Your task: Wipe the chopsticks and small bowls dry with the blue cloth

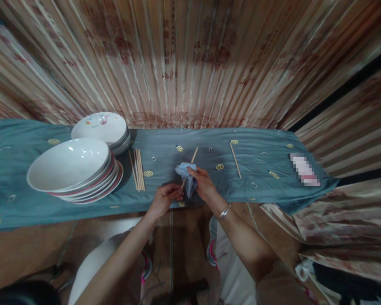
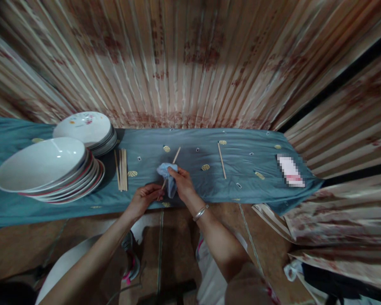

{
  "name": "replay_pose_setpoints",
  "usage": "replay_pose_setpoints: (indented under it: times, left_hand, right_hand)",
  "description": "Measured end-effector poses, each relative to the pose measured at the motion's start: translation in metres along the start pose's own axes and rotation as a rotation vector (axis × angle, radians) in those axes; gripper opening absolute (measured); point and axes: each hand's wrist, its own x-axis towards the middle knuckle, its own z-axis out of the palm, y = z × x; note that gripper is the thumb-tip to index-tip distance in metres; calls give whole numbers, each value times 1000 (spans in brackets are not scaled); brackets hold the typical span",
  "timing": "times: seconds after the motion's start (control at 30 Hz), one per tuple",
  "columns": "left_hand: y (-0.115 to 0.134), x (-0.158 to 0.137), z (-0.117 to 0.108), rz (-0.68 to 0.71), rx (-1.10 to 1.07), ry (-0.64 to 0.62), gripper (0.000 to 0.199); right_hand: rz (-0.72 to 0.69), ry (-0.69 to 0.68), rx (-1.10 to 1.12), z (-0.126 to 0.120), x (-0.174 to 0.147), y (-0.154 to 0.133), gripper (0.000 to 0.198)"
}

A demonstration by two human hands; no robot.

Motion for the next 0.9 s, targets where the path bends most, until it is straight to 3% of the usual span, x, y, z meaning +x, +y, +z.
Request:
replay_pose_setpoints:
  times: [0.43,0.9]
  left_hand:
    - [-6,-8,-2,-128,-16,-132,37]
    - [-1,-7,5,-212,-126,-64,42]
  right_hand:
    - [-96,119,49,-32,23,-35,30]
    - [13,37,61,-22,12,-25,29]
